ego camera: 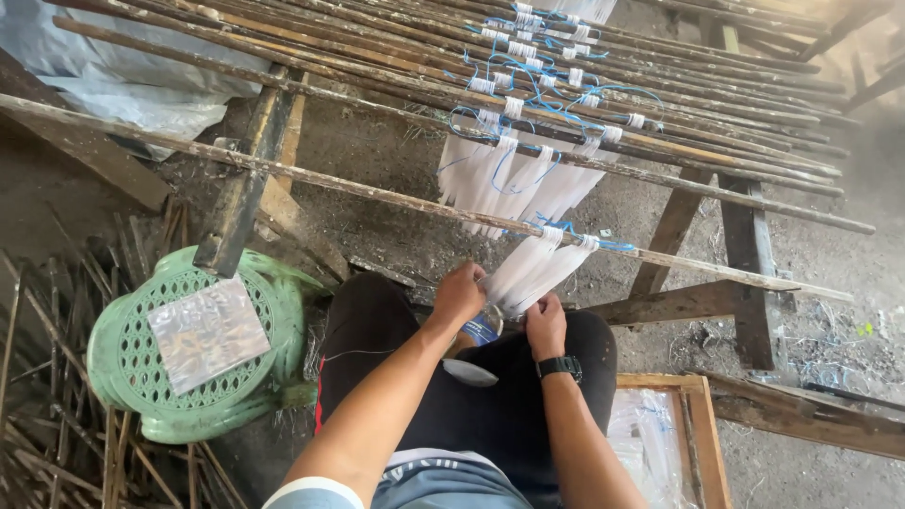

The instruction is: The person prepares bundles of white candles by tying them with blue string, places the bundled candles into plastic bags, and then stores the bags in a wooden crate.

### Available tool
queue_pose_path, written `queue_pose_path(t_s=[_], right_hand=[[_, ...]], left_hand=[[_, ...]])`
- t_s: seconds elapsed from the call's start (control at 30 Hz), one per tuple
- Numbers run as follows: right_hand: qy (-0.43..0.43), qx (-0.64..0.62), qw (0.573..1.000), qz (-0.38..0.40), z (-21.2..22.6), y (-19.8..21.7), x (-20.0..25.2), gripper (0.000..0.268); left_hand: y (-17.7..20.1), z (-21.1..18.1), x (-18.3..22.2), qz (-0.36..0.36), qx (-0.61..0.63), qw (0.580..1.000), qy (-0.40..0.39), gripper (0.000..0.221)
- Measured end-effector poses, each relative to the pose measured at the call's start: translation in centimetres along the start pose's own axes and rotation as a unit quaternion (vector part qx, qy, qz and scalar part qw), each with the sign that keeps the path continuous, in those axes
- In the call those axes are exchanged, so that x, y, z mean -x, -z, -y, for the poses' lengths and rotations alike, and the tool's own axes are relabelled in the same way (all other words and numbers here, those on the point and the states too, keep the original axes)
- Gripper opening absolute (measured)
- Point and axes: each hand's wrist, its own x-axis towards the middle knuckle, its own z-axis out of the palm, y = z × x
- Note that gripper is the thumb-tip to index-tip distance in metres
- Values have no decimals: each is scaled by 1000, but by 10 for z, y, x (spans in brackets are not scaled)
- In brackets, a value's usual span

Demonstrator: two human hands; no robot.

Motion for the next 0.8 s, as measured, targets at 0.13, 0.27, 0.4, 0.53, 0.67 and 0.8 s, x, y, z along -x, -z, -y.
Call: queue_pose_path(t_s=[0.13, 0.27, 0.4, 0.53, 0.67, 0.8], right_hand=[[42, 63, 997, 11, -7, 0, -8, 23], [46, 66, 996, 25, -26, -9, -22, 24], [28, 102, 993, 44, -2, -3, 8, 20], [-6, 38, 997, 64, 19, 6, 20, 23], [4, 33, 996, 78, -8, -5, -3, 28], [-26, -161, 980, 111, -23, -14, -10, 23]], left_hand=[[-3, 1, -3, -2, -46, 998, -32, 25], [7, -15, 9, 22, -51, 998, -11, 27], [-1, -10, 13, -23, -192, 977, -93, 23], [10, -16, 21, -1, -208, 973, -101, 33], [0, -3, 7, 0, -153, 985, -86, 24], [-6, 3, 7, 11, -81, 995, -60, 29]])
